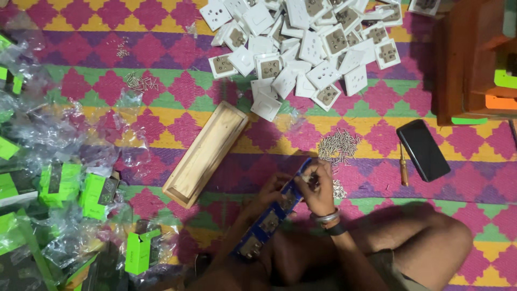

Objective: The person sits on a patterned mat and assembles white electrical socket plates into a blue plastic jig. They pick up individual plates, place them into the jig, and insert small metal pins into the holes of each plate. The person repeats this process for multiple plates, handling them one at a time.

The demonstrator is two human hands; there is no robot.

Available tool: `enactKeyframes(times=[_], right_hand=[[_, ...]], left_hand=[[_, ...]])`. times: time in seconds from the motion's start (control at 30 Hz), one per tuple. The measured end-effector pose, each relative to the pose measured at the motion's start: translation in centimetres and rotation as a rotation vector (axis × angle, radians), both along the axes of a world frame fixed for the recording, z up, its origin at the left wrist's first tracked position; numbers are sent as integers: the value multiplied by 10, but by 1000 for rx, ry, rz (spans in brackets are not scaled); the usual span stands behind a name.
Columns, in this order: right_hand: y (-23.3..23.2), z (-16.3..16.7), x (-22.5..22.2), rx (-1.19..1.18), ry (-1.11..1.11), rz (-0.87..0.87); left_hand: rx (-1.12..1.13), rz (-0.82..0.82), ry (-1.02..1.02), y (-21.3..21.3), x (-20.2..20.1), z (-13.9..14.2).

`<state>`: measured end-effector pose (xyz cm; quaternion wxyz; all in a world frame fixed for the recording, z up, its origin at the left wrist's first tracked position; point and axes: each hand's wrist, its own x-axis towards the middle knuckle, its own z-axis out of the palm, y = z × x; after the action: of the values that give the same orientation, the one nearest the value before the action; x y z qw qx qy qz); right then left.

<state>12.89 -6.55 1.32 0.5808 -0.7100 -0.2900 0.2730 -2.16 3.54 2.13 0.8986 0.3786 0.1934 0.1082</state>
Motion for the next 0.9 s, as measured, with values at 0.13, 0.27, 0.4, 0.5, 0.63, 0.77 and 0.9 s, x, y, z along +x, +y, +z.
enactKeyframes(times=[0.13,0.27,0.4,0.5,0.63,0.77,0.9], right_hand=[[0,8,1,56,-85,57],[0,13,3,28,-131,41],[5,22,2,59,-232,99],[5,28,1,56,-66,84],[2,33,-1,-13,-73,133],[27,44,5,-195,-29,-58],[19,55,-2,4,345,-11]], left_hand=[[-107,-18,15,-1,0,2],[-112,-23,41,1,2,5],[47,-14,-13,5,10,6],[-91,1,-13,5,9,7],[-232,1,18,1,4,6],[127,-26,87,1,9,0],[-296,6,125,4,4,-9]])
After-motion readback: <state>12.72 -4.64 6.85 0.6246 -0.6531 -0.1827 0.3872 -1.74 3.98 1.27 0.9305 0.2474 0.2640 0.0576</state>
